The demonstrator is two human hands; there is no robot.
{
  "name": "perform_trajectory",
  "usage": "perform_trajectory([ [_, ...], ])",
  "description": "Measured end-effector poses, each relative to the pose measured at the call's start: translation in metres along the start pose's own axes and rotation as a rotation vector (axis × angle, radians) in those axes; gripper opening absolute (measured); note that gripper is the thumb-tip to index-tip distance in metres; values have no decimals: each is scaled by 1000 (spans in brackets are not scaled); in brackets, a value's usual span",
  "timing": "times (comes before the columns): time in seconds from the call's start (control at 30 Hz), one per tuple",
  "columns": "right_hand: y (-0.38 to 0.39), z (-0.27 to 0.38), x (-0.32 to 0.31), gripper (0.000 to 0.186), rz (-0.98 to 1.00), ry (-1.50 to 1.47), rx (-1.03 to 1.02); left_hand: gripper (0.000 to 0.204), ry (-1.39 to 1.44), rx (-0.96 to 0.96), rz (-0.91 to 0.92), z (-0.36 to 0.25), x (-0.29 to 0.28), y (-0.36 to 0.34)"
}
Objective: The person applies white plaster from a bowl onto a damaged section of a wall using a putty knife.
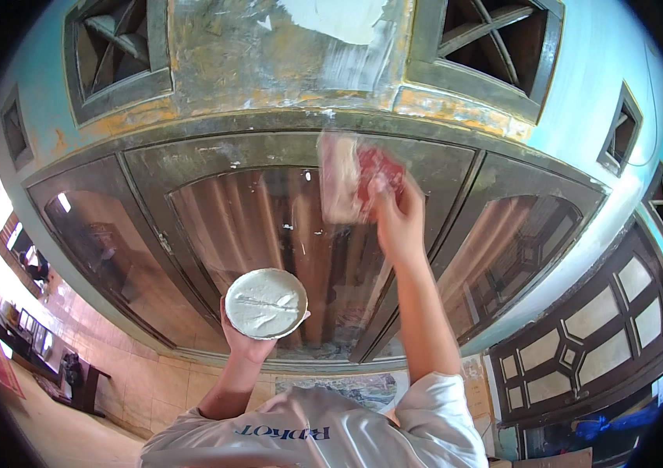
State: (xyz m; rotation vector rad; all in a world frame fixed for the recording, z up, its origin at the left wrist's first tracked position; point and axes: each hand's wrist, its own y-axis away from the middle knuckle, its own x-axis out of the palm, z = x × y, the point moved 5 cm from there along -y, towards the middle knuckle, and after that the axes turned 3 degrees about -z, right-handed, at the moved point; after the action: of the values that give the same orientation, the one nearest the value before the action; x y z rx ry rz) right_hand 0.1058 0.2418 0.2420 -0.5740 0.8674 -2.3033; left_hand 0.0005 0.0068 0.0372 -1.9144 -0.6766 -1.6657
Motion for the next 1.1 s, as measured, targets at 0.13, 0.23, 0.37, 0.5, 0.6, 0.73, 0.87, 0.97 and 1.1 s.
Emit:
perform_trajectory([
  [0.13,54,-7,33,25,375,224,196,63,-34,-28,-40,4,-10,-6],
  [0.23,55,17,54,23,564,429,79,63,19,-89,-7,13,-8,-9],
  [0.37,72,8,81,21,796,618,-29,64,45,-183,31,28,4,-6],
  [0.5,85,-7,84,23,867,594,35,66,88,-187,109,24,4,-5],
  [0.6,79,-6,88,22,809,608,44,66,89,-185,97,18,-1,-9],
  [0.73,84,-16,96,20,887,590,10,67,104,-222,98,17,3,-8],
  [0.87,86,-23,103,20,909,688,25,67,47,-207,21,14,-3,-10],
  [0.97,87,-24,102,21,868,512,44,68,20,-204,-20,8,-9,-11],
  [1.1,90,-24,105,21,862,574,23,67,89,-240,51,5,-4,-8],
])
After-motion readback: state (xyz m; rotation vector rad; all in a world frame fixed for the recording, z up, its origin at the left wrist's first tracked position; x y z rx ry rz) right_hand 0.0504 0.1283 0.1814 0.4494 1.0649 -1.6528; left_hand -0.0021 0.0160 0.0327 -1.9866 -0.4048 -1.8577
